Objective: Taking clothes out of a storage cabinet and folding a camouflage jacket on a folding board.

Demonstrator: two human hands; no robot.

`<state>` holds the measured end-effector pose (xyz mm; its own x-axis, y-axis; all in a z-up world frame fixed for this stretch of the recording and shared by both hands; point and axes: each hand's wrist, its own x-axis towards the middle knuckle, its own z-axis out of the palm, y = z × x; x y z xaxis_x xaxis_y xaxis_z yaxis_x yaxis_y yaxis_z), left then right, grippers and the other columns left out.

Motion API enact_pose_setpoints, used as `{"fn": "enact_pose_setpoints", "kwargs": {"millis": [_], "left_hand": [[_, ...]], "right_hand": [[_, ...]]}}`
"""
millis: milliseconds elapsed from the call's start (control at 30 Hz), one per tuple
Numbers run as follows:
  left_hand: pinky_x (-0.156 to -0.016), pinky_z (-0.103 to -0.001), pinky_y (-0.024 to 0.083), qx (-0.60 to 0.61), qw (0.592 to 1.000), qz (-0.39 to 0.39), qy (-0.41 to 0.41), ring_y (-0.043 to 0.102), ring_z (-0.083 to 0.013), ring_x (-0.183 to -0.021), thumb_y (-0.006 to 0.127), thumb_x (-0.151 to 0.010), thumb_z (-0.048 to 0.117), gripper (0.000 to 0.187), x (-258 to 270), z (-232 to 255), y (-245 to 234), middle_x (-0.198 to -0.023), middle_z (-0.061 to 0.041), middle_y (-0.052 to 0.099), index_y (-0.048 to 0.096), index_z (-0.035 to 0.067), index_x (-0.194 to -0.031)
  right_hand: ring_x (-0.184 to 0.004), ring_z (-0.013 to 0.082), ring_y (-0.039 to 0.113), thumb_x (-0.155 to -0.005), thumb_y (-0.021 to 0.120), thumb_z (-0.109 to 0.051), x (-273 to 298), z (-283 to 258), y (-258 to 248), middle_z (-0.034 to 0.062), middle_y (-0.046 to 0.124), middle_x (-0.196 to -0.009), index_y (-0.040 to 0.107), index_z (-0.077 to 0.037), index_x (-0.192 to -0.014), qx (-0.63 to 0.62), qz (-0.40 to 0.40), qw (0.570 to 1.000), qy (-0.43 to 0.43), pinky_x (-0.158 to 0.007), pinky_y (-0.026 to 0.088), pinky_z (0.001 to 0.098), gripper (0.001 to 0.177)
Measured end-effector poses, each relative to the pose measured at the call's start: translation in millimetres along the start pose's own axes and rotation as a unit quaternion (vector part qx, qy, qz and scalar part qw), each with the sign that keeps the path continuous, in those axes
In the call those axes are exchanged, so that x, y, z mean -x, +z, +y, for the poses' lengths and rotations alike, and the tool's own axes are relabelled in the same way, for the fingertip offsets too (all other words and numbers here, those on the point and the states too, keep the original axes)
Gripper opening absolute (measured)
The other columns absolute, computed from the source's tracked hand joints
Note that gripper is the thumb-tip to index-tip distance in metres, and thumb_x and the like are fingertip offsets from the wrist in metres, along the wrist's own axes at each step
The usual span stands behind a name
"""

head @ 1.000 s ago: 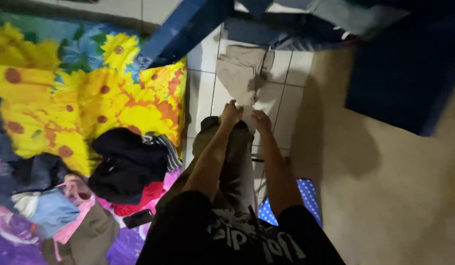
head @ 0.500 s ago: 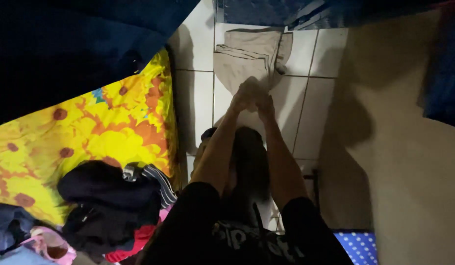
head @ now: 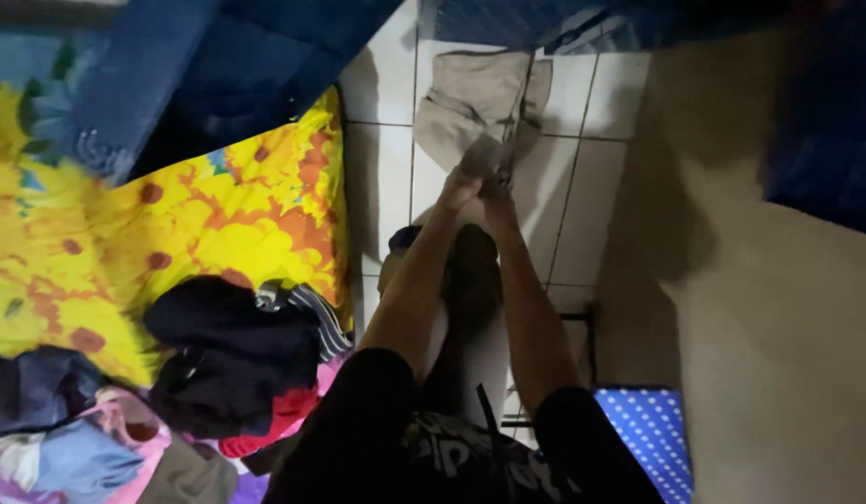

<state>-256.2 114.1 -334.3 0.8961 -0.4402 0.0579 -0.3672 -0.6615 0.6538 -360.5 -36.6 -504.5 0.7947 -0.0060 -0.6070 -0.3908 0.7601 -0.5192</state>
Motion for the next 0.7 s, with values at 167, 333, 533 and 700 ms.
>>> {"fn": "enact_pose_setpoints", "kwargs": {"millis": [167, 333, 533, 700], "left_hand": [[-0.094, -0.037, 0.056, 0.143, 0.972, 0.092, -0.160, 0.067, -0.0340, -0.109, 0.061, -0.086, -0.001, 0.039, 20.1, 56.2, -78.5, -0.115, -0.014, 0.071, 0.066, 0.011, -0.123], [-0.101, -0.045, 0.050, 0.200, 0.964, 0.066, -0.160, 0.059, -0.0423, -0.118, 0.063, -0.066, -0.003, 0.059, 44.3, 120.9, -156.8, -0.120, -0.021, 0.068, 0.065, 0.001, -0.125], [-0.096, -0.041, 0.054, 0.177, 0.933, 0.086, -0.303, 0.066, -0.0341, -0.112, 0.077, -0.076, 0.011, 0.043, 53.1, 221.2, -256.7, -0.115, -0.013, 0.071, 0.066, 0.007, -0.118], [-0.088, -0.049, 0.052, 0.089, 0.954, 0.193, -0.212, 0.067, -0.0369, -0.102, 0.077, -0.071, 0.009, 0.048, 78.6, 270.7, -328.3, -0.098, -0.011, 0.076, 0.064, 0.003, -0.117]], "right_hand": [[-0.104, 0.0166, 0.065, -0.099, 0.064, -0.019, 139.0, -152.0, 219.8, 0.0039, 0.073, -0.114, 0.071, -0.003, -0.121, 0.304, 0.005, 0.952, 0.016, -0.095, 0.048, 0.0312, 0.029], [-0.104, 0.0159, 0.065, -0.103, 0.059, -0.019, 217.3, -226.9, 307.2, 0.0050, 0.074, -0.117, 0.073, -0.006, -0.121, 0.436, -0.009, 0.900, -0.012, -0.093, 0.049, 0.0300, 0.026], [-0.109, 0.0151, 0.067, -0.101, 0.060, -0.009, 279.4, -261.1, 348.4, 0.0044, 0.076, -0.119, 0.075, -0.006, -0.116, 0.448, -0.085, 0.888, -0.065, -0.096, 0.049, 0.0279, 0.021], [-0.104, 0.0140, 0.065, -0.100, 0.061, -0.004, 342.1, -288.2, 405.3, 0.0037, 0.074, -0.119, 0.074, -0.006, -0.114, 0.455, -0.129, 0.879, -0.056, -0.088, 0.050, 0.0269, 0.020]]}}
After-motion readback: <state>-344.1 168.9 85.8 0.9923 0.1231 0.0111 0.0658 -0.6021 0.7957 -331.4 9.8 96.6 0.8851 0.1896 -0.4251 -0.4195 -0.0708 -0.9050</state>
